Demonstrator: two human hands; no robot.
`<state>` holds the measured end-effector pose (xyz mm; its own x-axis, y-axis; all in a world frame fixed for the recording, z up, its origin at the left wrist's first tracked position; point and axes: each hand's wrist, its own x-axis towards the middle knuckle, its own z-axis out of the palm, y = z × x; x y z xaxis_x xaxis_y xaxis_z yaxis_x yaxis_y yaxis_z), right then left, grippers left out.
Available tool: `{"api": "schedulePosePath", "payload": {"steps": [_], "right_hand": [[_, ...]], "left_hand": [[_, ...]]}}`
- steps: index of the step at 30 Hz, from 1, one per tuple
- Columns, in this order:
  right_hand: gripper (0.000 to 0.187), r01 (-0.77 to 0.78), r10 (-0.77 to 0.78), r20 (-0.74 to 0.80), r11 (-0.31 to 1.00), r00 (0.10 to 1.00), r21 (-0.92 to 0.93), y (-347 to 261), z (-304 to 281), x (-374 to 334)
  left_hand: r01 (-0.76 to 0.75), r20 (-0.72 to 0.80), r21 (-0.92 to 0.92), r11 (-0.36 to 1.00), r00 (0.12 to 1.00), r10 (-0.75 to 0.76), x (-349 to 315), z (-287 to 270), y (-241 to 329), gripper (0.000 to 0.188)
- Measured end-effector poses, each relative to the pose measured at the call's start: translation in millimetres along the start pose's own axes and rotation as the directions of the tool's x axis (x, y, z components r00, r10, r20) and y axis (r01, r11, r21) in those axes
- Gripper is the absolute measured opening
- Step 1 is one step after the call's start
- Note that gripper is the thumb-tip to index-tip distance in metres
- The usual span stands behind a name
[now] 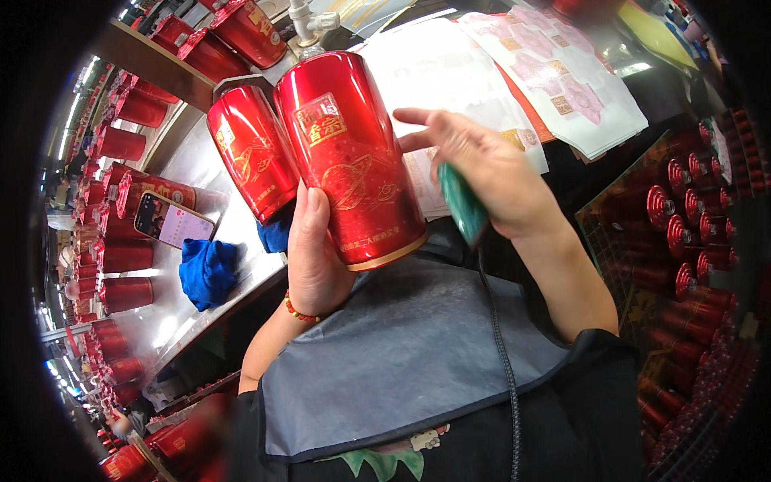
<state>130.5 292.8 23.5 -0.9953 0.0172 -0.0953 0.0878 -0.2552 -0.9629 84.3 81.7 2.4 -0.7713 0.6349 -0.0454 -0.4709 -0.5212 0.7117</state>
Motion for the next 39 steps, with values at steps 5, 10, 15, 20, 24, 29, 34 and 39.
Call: {"api": "schedulePosePath", "payload": {"steps": [5, 10, 15, 20, 24, 29, 34, 39], "right_hand": [[0.054, 0.078, -0.072, -0.094, 0.995, 0.993, 0.062, -15.5, -23.2, 5.0], [0.039, 0.198, -0.2, -0.075, 0.979, 0.977, -0.039, -28.1, -7.7, -4.6], [0.034, 0.117, -0.114, 0.034, 0.989, 0.993, -0.09, -37.9, 8.4, -16.9], [0.044, 0.051, -0.042, 0.07, 0.99, 0.997, -0.131, -34.5, -16.2, 7.1], [0.054, 0.16, -0.149, 0.058, 0.9, 0.987, -0.404, -36.4, -8.9, 25.9], [0.075, 0.174, -0.189, 0.046, 0.745, 0.981, -0.644, -38.9, 3.1, 30.8], [0.079, 0.192, -0.193, 0.054, 0.826, 0.98, -0.53, -36.0, 4.2, 36.2], [0.075, 0.228, -0.239, 0.052, 0.804, 0.97, -0.549, -31.8, 4.3, 39.8]], "left_hand": [[-0.013, -0.027, 0.024, 1.0, 1.0, 0.013, -2.9, 3.4, 0.5, 0.058], [0.056, -0.02, -0.097, 0.994, 0.998, -0.058, -1.2, 5.3, 4.4, 0.054], [0.069, -0.019, -0.131, 0.989, 0.997, -0.072, -1.8, -1.5, 1.9, 0.052], [0.07, -0.036, -0.09, 0.994, 0.997, -0.073, -3.3, -0.9, 0.6, 0.056], [0.005, 0.055, 0.034, 0.999, 0.998, -0.007, -2.3, 1.6, -1.8, 0.071], [-0.024, 0.103, 0.152, 0.988, 0.995, 0.008, 0.4, 3.7, -0.3, 0.089], [0.005, 0.067, 0.185, 0.983, 0.998, -0.018, -0.6, 4.7, -0.6, 0.089], [0.018, 0.036, 0.225, 0.974, 0.999, -0.027, -1.0, 4.9, -2.0, 0.086]]}}
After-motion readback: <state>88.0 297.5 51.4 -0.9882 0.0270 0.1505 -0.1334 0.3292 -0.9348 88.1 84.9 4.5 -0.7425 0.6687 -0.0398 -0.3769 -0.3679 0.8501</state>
